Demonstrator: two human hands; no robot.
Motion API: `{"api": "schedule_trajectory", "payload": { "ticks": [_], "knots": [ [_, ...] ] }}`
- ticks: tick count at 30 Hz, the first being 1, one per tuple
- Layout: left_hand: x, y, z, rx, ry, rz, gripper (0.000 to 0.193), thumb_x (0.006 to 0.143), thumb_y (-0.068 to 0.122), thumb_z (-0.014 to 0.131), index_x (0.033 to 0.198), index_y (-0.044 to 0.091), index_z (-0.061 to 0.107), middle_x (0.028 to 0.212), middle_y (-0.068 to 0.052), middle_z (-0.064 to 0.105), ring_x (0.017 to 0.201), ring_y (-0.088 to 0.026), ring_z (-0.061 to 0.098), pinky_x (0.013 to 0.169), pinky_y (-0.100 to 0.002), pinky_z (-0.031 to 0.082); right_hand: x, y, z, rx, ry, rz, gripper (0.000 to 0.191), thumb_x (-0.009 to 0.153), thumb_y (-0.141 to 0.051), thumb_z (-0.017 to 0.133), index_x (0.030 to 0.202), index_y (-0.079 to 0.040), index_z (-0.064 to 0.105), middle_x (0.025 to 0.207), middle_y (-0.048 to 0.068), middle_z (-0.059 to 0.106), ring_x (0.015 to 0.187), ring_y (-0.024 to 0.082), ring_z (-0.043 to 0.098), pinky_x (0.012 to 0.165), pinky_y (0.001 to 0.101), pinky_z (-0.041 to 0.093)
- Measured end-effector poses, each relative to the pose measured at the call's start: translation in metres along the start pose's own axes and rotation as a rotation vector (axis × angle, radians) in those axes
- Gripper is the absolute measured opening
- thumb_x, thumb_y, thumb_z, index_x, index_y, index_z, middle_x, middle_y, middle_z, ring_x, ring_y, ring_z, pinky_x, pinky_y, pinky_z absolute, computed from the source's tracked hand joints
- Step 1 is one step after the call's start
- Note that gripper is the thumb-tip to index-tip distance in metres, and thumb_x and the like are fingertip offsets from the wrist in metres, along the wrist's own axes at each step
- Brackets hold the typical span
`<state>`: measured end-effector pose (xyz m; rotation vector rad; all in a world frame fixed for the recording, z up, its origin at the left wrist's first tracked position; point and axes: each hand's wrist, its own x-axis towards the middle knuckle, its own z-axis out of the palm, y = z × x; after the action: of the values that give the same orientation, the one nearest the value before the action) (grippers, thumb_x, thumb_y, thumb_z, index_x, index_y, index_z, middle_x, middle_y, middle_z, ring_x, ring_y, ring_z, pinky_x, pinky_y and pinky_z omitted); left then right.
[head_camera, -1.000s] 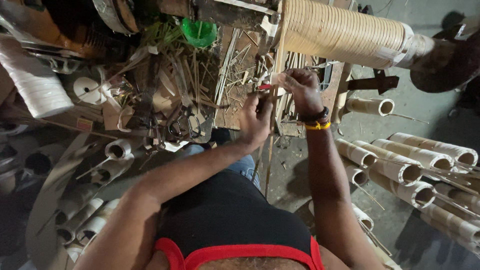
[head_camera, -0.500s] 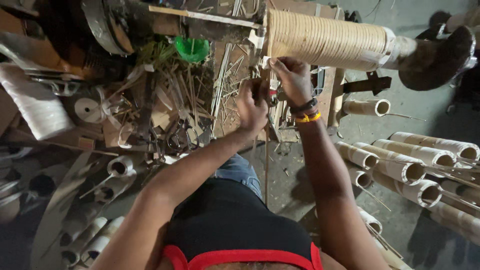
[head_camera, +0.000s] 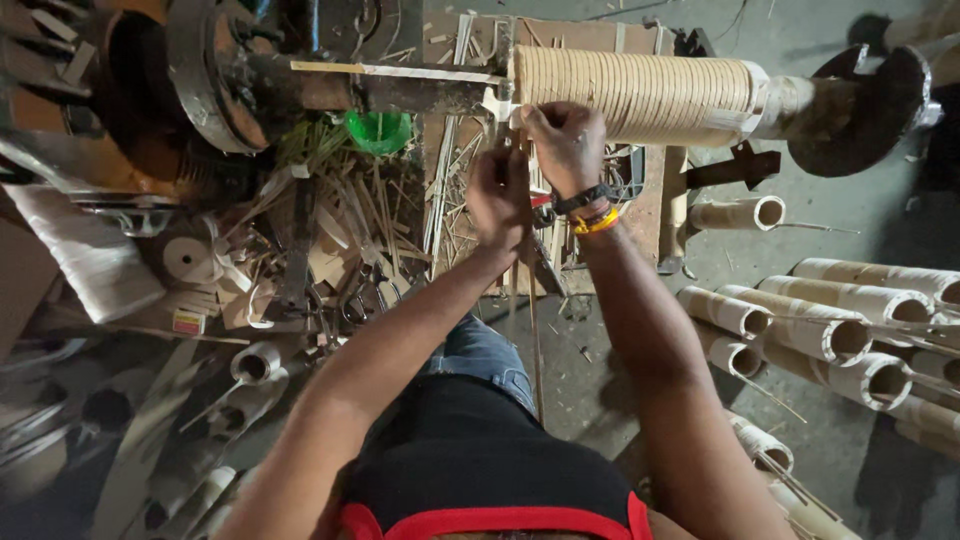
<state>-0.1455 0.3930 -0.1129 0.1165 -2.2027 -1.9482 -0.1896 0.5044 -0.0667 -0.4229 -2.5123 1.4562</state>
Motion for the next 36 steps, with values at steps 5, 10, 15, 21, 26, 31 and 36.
{"api": "schedule_trajectory", "payload": {
  "ticks": [5,10,15,21,26,31,36],
  "knots": [
    [0.002,-0.01,0.003,0.066,-0.028,0.029,0.01,0.101,0.013,0.064,0.098,0.004,0.067,0.084,-0.008,0.067,0.063,-0.013,0.062,0.05,-0.03,0.055,0.001,0.009,0.0,0.029,-0.003,-0.036,0.022,0.093,-0.025,0.079,0.091,-0.004,0.082,0.07,0.004,0.076,0.056,0.006,0.064,0.048,0.0247,0.045],
    [-0.001,-0.012,0.003,0.007,-0.043,-0.024,0.012,0.101,0.015,0.063,0.095,0.004,0.065,0.081,-0.008,0.066,0.062,-0.013,0.06,0.05,-0.03,0.055,0.002,0.018,0.003,0.058,-0.018,0.15,0.017,0.088,-0.026,0.083,0.085,-0.009,0.082,0.069,0.001,0.076,0.053,0.005,0.064,0.042,0.0236,0.044],
    [0.003,-0.011,0.005,0.001,0.017,0.073,0.014,0.103,0.017,0.065,0.098,0.003,0.065,0.083,-0.008,0.065,0.066,-0.015,0.06,0.055,-0.033,0.052,0.003,0.018,0.008,0.177,0.039,0.118,0.016,0.087,-0.025,0.084,0.086,-0.009,0.082,0.071,0.002,0.078,0.056,0.005,0.066,0.048,0.0228,0.048],
    [0.008,-0.02,0.012,0.083,0.084,0.059,0.016,0.1,0.018,0.068,0.096,0.003,0.065,0.084,-0.009,0.066,0.066,-0.017,0.062,0.054,-0.032,0.053,0.003,0.01,0.013,-0.232,0.172,-0.086,0.026,0.092,-0.032,0.084,0.079,-0.011,0.081,0.065,0.0,0.075,0.047,0.011,0.064,0.049,0.0274,0.048],
    [0.014,-0.032,0.016,0.115,0.151,0.17,0.018,0.099,0.021,0.07,0.093,0.004,0.067,0.087,-0.009,0.069,0.072,-0.015,0.065,0.059,-0.031,0.056,0.007,-0.001,0.019,-0.373,0.266,-0.049,0.024,0.085,-0.034,0.085,0.076,-0.012,0.081,0.06,0.003,0.073,0.048,0.015,0.066,0.046,0.0323,0.05],
    [0.013,-0.035,0.013,-0.192,0.056,-0.023,0.022,0.101,0.021,0.071,0.1,-0.001,0.07,0.086,-0.009,0.073,0.075,-0.012,0.064,0.064,-0.03,0.054,0.006,-0.007,0.023,-0.392,0.314,-0.095,0.026,0.081,-0.037,0.086,0.075,-0.012,0.081,0.063,0.005,0.073,0.05,0.018,0.068,0.047,0.0343,0.053],
    [0.02,-0.029,0.003,-0.111,-0.007,-0.176,0.026,0.101,0.022,0.07,0.095,-0.003,0.072,0.077,-0.007,0.069,0.066,-0.011,0.058,0.056,-0.029,0.047,0.0,-0.008,0.023,-0.143,0.228,0.063,0.027,0.088,-0.037,0.081,0.08,-0.011,0.08,0.064,0.005,0.074,0.049,0.016,0.07,0.047,0.0328,0.055]
  ]
}}
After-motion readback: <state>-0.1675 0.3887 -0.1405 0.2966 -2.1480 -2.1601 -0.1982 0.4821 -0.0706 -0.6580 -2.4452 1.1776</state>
